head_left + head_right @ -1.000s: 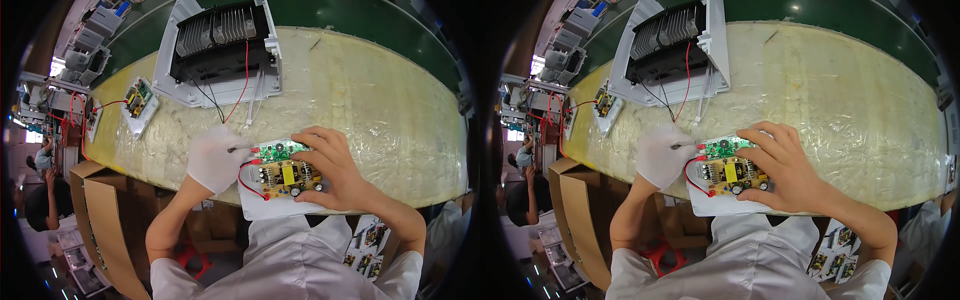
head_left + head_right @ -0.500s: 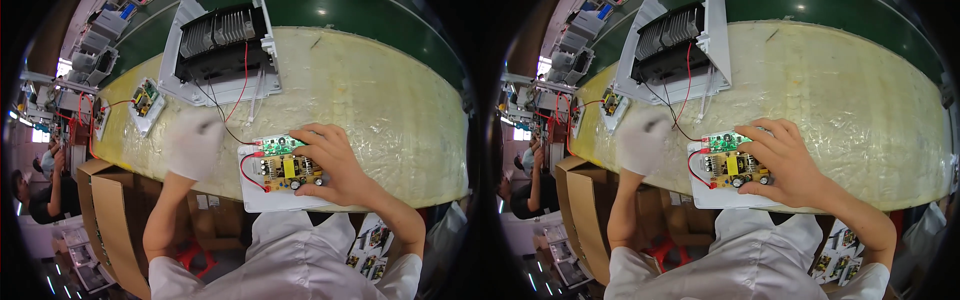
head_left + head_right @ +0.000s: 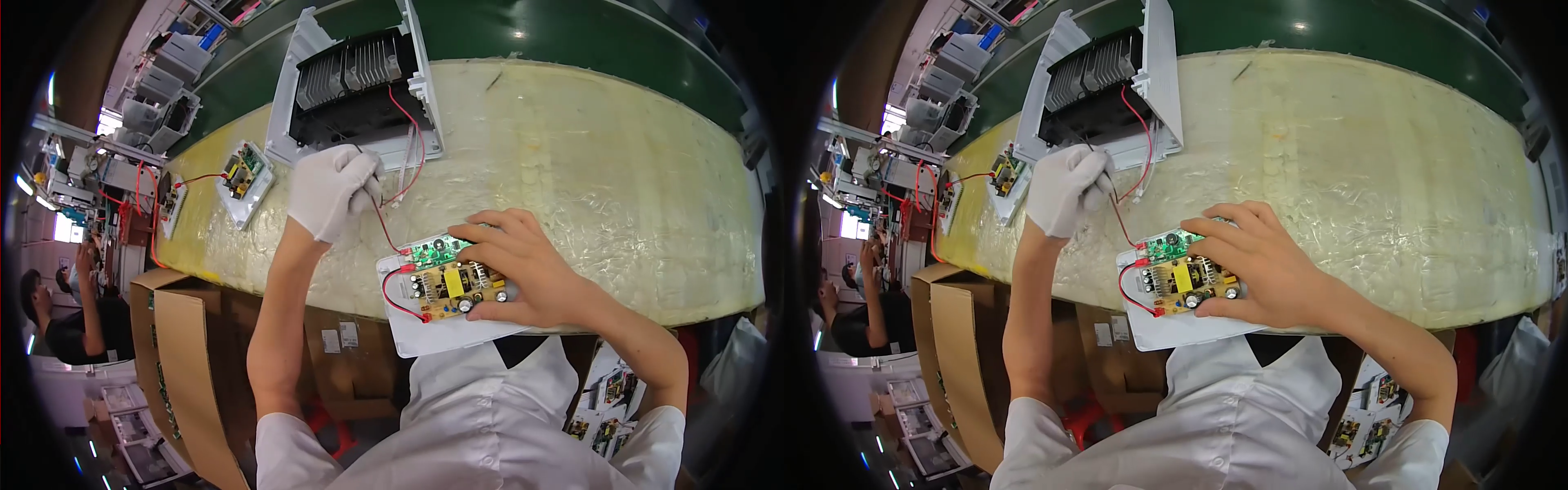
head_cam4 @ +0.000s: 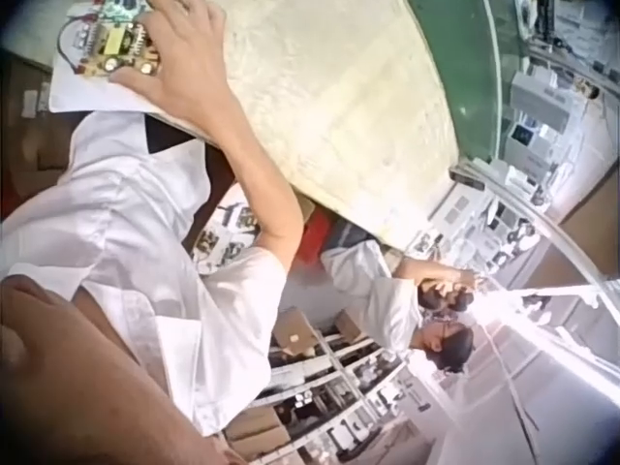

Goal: Assembling circuit boards into plastic housings for electronic appliances on a manufacturing assembly line.

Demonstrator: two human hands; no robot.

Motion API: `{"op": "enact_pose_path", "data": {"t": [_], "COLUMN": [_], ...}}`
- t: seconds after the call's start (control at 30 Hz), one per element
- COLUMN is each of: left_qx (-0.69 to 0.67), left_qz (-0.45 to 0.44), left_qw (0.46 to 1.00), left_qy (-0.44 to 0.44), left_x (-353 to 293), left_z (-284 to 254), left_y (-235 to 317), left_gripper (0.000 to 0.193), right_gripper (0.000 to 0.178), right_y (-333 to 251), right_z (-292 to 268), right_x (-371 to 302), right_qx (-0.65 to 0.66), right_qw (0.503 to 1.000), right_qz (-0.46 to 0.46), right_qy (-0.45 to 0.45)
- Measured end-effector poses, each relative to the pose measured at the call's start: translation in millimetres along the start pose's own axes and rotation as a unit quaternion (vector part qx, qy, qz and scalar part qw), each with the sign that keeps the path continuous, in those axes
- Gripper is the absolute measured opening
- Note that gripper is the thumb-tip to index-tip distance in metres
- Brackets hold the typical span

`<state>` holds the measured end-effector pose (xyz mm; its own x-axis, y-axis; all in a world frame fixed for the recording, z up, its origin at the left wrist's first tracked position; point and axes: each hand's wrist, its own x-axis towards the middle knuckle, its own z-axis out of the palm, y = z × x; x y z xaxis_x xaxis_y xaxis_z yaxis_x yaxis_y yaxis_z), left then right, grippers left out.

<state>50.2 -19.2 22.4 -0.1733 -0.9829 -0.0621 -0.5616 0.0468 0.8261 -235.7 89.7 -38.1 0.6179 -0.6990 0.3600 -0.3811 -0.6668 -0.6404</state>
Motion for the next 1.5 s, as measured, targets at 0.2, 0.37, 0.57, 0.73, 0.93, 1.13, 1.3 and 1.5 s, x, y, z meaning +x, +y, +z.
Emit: {"op": "enact_pose_path", "data": {"t": [0.2,0.37,0.57,0.73,0.93,1.13,1.3,1.5], "left_qx": [-0.27,-0.339,-0.388,-0.143,0.264,0.322,0.287,0.235], "left_qz": [-0.038,-0.067,-0.032,0.032,0.372,0.395,0.355,0.329], "left_qw": [0.96,0.938,0.921,0.977,0.879,0.86,0.888,0.913], "left_qy": [-0.064,-0.025,-0.021,0.156,0.139,-0.006,0.062,0.057], "left_x": [-43,-85,-90,-108,-106,-83,-88,-78], "left_z": [9,44,48,46,42,47,43,39], "left_y": [9,28,21,16,37,30,12,4], "left_gripper": [0.029,0.034,0.032,0.027,0.028,0.02,0.017,0.016], "right_gripper": [0.062,0.054,0.027,0.01,0.006,0.019,0.035,0.068], "right_y": [-2,-26,-32,-33,-38,-29,-26,-19], "right_z": [-13,-25,0,-7,-22,-34,-26,-22], "right_x": [-12,-21,12,21,27,30,9,-38], "right_qx": [0.004,0.009,0.021,0.058,0.063,0.176,0.053,-0.038], "right_qw": [1.0,0.996,0.992,0.991,0.998,0.979,0.997,0.995], "right_qz": [0.015,0.077,0.021,0.003,-0.015,0.071,0.047,0.088], "right_qy": [-0.021,0.034,0.119,0.123,0.02,-0.079,-0.01,-0.02]}}
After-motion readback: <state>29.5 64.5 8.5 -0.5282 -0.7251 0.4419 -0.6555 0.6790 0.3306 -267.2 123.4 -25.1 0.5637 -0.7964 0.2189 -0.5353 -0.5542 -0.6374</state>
